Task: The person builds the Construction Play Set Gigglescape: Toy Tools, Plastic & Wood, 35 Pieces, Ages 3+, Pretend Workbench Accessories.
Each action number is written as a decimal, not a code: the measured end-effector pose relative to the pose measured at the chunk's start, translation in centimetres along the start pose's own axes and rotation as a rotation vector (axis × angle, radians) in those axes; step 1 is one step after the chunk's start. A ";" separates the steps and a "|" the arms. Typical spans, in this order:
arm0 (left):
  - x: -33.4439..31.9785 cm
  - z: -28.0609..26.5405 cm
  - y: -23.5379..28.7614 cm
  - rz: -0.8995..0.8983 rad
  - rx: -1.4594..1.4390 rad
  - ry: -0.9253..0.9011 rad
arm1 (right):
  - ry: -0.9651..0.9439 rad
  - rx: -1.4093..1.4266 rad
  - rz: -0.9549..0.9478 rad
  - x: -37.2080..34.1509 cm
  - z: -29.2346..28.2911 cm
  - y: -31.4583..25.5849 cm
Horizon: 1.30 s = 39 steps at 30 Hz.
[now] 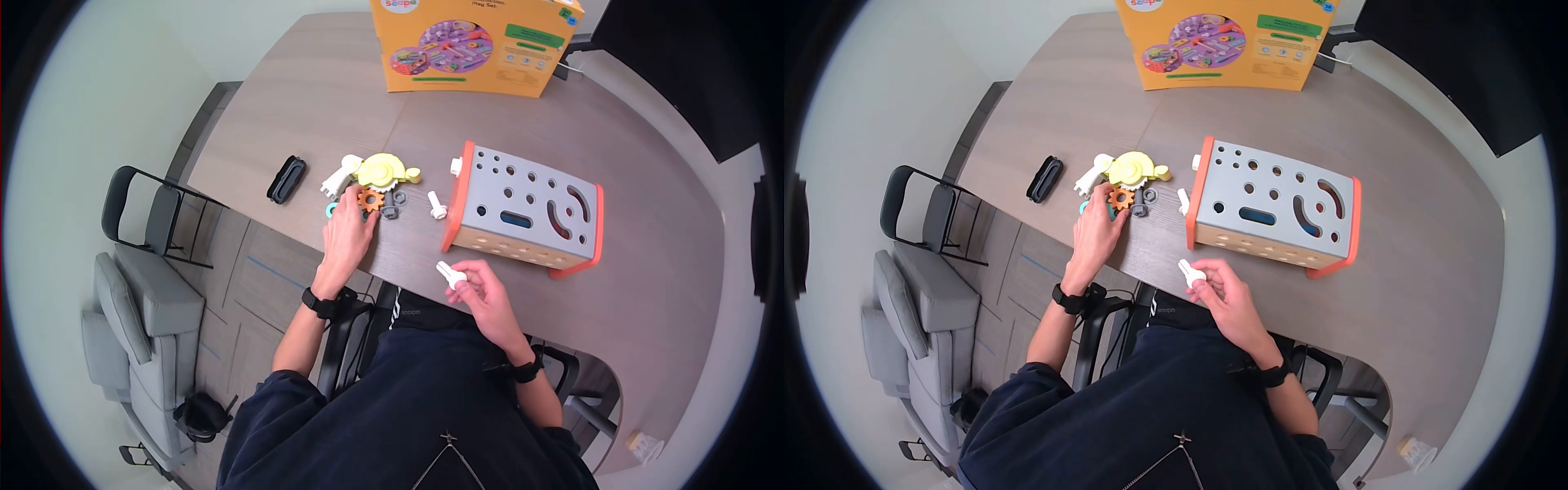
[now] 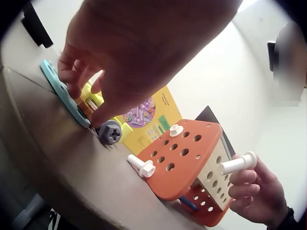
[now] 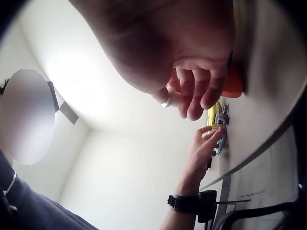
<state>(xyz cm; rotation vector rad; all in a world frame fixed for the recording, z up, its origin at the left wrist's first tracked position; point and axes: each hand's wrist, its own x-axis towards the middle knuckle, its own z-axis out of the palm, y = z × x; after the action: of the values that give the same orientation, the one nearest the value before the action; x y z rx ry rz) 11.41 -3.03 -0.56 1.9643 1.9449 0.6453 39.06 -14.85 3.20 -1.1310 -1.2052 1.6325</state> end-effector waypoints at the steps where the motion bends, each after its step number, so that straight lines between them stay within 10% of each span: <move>1: 0.0 0.1 0.0 0.021 -0.011 0.015 | 0.006 0.002 -0.007 0.0 -0.1 0.1; 10: -1.7 -2.5 1.2 -0.066 -0.071 0.010 | 0.028 -0.008 -0.037 -0.2 0.0 -0.2; 26: -9.1 -4.8 10.6 0.663 -0.153 0.003 | 0.059 0.080 -0.119 -2.4 -1.2 -3.4; 34: -9.0 -4.9 13.2 0.742 -0.223 -0.105 | 0.245 -0.349 -0.141 -3.1 -1.6 -1.6; 39: -9.0 -4.3 13.5 0.744 -0.252 -0.176 | 0.263 -0.141 -0.165 -3.0 -2.1 -1.1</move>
<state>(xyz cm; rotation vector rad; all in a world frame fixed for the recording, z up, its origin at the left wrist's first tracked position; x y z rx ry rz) 20.95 -12.87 9.08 2.4475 0.9367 0.7999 41.97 -16.85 4.52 -1.2543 -1.2198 1.2483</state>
